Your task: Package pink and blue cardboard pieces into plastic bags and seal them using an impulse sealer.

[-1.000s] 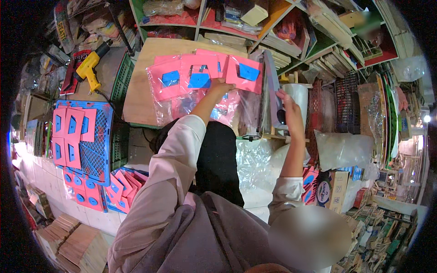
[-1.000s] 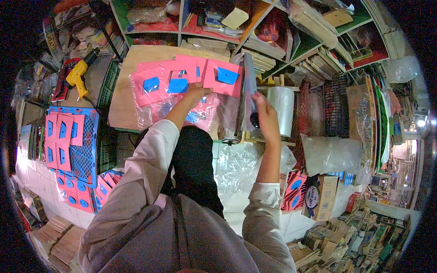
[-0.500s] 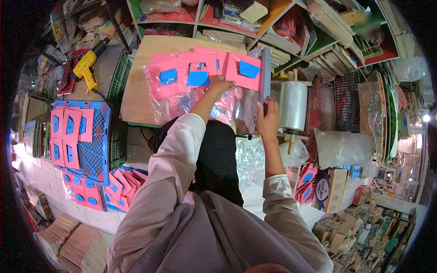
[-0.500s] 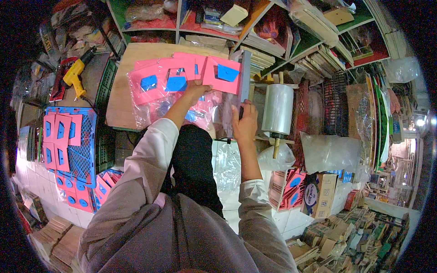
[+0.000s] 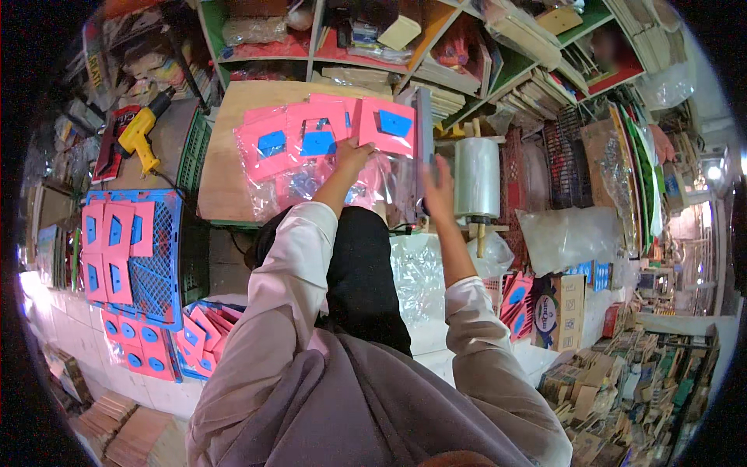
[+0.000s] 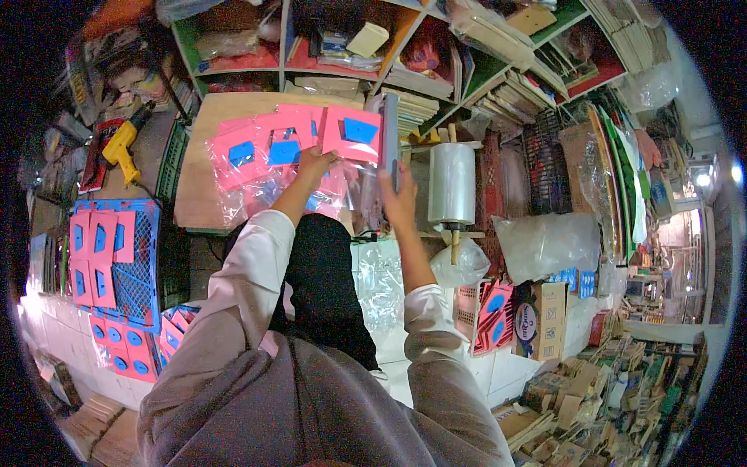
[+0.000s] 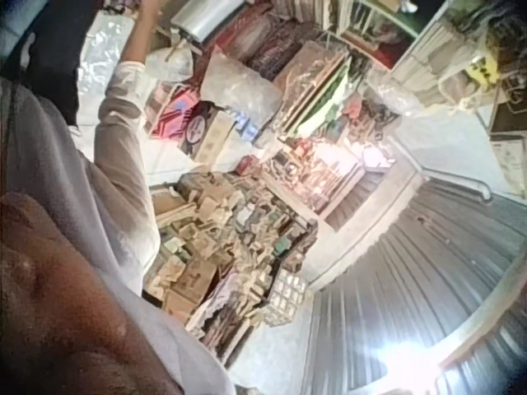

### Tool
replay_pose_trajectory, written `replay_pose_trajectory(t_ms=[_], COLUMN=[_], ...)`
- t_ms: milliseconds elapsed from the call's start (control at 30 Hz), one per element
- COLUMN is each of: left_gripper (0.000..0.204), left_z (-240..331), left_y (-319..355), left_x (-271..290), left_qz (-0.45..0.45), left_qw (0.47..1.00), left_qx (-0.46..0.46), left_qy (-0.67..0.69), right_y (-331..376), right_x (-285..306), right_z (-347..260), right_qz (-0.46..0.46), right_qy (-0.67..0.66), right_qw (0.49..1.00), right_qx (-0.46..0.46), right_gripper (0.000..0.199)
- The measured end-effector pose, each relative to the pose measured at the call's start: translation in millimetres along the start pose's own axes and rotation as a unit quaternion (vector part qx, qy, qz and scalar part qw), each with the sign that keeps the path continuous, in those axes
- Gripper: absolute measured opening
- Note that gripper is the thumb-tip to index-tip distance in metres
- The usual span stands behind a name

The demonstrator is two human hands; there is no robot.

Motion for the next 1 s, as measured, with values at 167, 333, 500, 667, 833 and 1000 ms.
replay_pose_trajectory(t_ms=[167, 333, 500, 667, 833, 1000], left_gripper=[0.019, 0.022, 0.026, 0.047, 0.054, 0.072], left_z=[13, 29, 47, 57, 109, 76], left_y=[5, -3, 2, 15, 69, 88], left_x=[36, 58, 64, 67, 23, -11], left_qz=[0.038, 0.032, 0.02, 0.059, 0.099, -0.052], left_qw=[0.996, 0.969, 0.956, 0.952, 0.738, 0.863], left_qx=[-0.038, -0.099, -0.2, -0.095, -0.405, -0.24], left_qy=[-0.066, -0.224, -0.215, -0.285, -0.531, -0.441], right_y=[-5, -2, 15, 35, 66, 86], right_x=[-7, -38, -4, 21, 1, -20], right_z=[94, 139, 103, 76, 51, 8], right_qz=[0.017, 0.041, 0.116, 0.047, -0.036, -0.049], right_qy=[-0.368, 0.033, 0.062, 0.016, 0.052, -0.007], right_qw=[0.907, 0.994, 0.99, 0.999, 0.996, 0.995], right_qx=[-0.203, -0.094, 0.045, 0.019, 0.061, 0.09], right_gripper=[0.053, 0.014, 0.011, 0.009, 0.011, 0.013])
Point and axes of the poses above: each hand's wrist, its own y-axis away from the middle knuckle, its own x-axis out of the back of the hand, z = x × y, the point moved 8 cm from there along -y, towards the middle knuckle, and after that the axes turned 12 degrees about y, right-handed, at the moved point
